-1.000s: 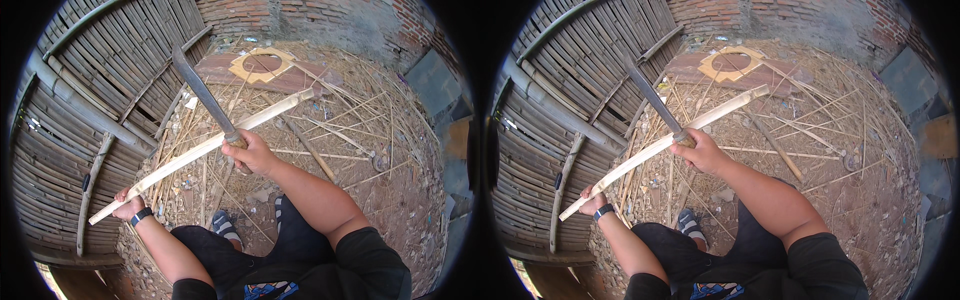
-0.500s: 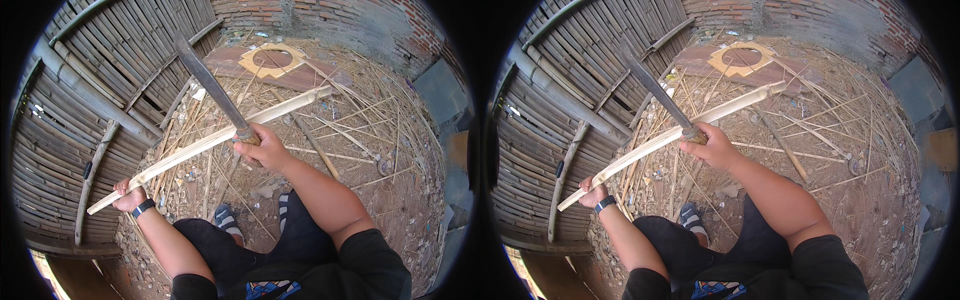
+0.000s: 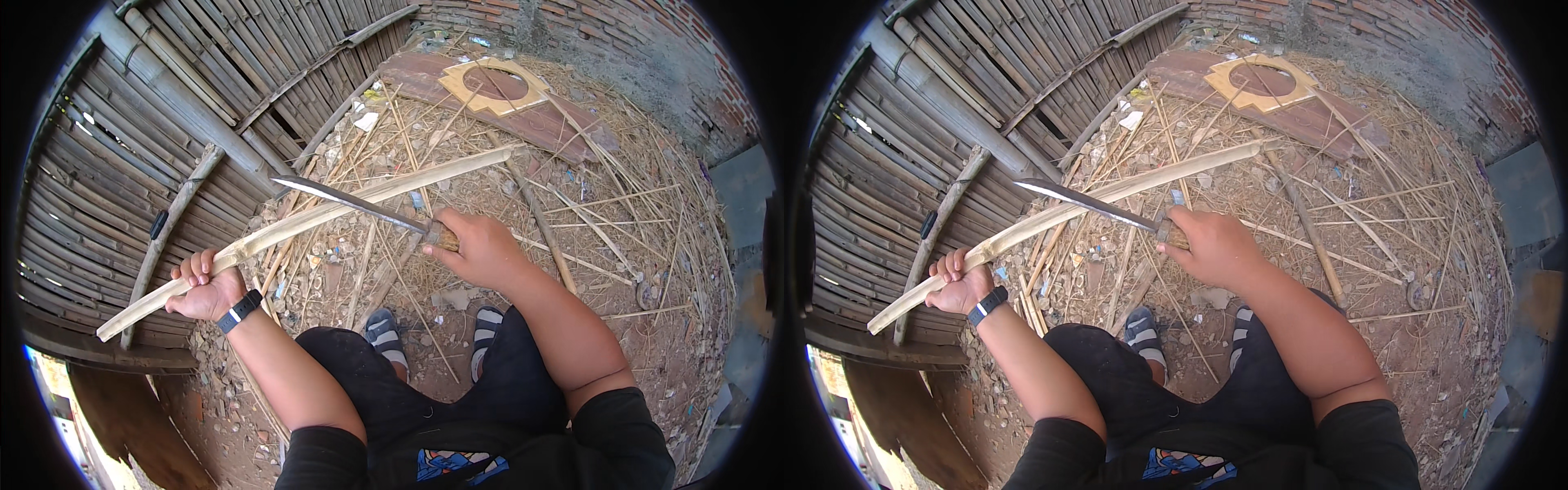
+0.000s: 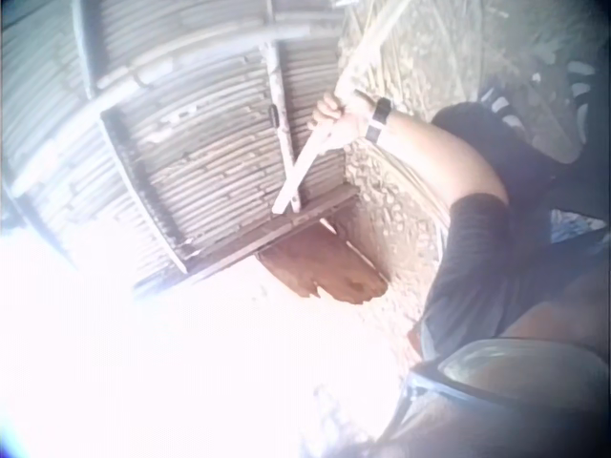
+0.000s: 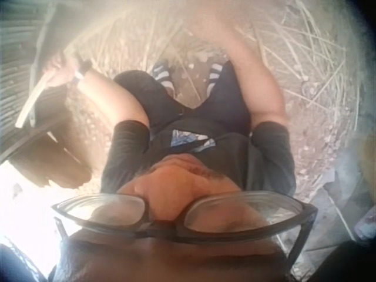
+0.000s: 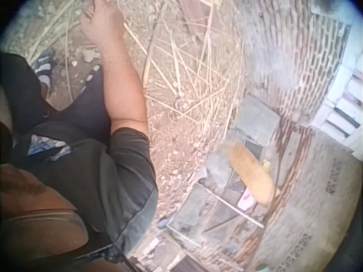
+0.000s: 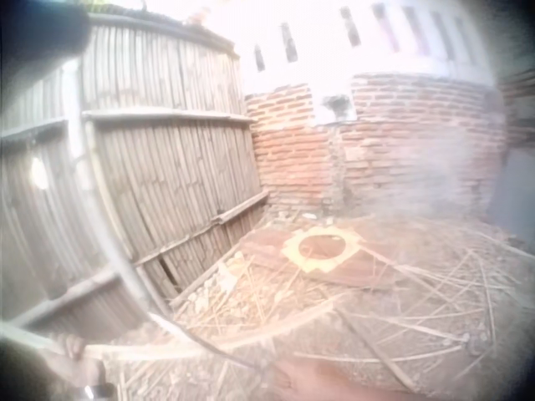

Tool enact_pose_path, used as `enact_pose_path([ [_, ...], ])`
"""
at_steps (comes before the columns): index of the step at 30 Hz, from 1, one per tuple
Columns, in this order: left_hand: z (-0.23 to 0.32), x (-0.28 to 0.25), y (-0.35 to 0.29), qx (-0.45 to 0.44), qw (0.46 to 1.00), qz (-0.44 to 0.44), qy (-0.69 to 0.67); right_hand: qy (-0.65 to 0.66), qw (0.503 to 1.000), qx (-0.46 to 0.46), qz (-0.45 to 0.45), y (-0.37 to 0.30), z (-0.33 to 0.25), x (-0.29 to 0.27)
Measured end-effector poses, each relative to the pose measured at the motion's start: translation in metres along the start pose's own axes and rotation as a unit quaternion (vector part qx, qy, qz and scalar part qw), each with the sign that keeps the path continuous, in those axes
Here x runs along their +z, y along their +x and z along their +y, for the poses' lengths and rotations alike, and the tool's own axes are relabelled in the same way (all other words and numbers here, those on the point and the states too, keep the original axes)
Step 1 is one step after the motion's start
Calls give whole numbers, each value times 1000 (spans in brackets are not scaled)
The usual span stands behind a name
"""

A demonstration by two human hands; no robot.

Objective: The person holds a long, thin piece of bamboo in their left hand and uses a knife in their right hand to shave and shape the bamboo. They repeatedly scrape the blade along the bamboo's surface to remove thin strips of material, refining its form.

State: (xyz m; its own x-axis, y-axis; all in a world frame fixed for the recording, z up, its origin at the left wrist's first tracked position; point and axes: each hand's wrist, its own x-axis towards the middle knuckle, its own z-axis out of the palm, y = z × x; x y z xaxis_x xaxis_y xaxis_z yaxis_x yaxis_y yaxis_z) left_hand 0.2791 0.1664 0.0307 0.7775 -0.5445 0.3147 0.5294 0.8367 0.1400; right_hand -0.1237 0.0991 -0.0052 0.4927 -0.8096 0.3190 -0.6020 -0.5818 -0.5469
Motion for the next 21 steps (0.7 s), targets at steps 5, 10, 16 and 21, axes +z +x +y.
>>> enact_pose_path([
  [5, 5, -2, -1, 23, 1000, -1, -3, -35, 988, 151, -14, 21, 34, -1],
  [10, 0, 6, -5, 47, 997, 24, 50, -25, 992, 126, -21, 23, 18, 20],
  [16, -5, 6, -8, 48, 997, 57, 37, -56, 997, 53, -6, 24, 20, 30],
  [21, 0, 13, -5, 85, 992, 65, 64, -24, 976, 215, -12, 38, 35, 22],
])
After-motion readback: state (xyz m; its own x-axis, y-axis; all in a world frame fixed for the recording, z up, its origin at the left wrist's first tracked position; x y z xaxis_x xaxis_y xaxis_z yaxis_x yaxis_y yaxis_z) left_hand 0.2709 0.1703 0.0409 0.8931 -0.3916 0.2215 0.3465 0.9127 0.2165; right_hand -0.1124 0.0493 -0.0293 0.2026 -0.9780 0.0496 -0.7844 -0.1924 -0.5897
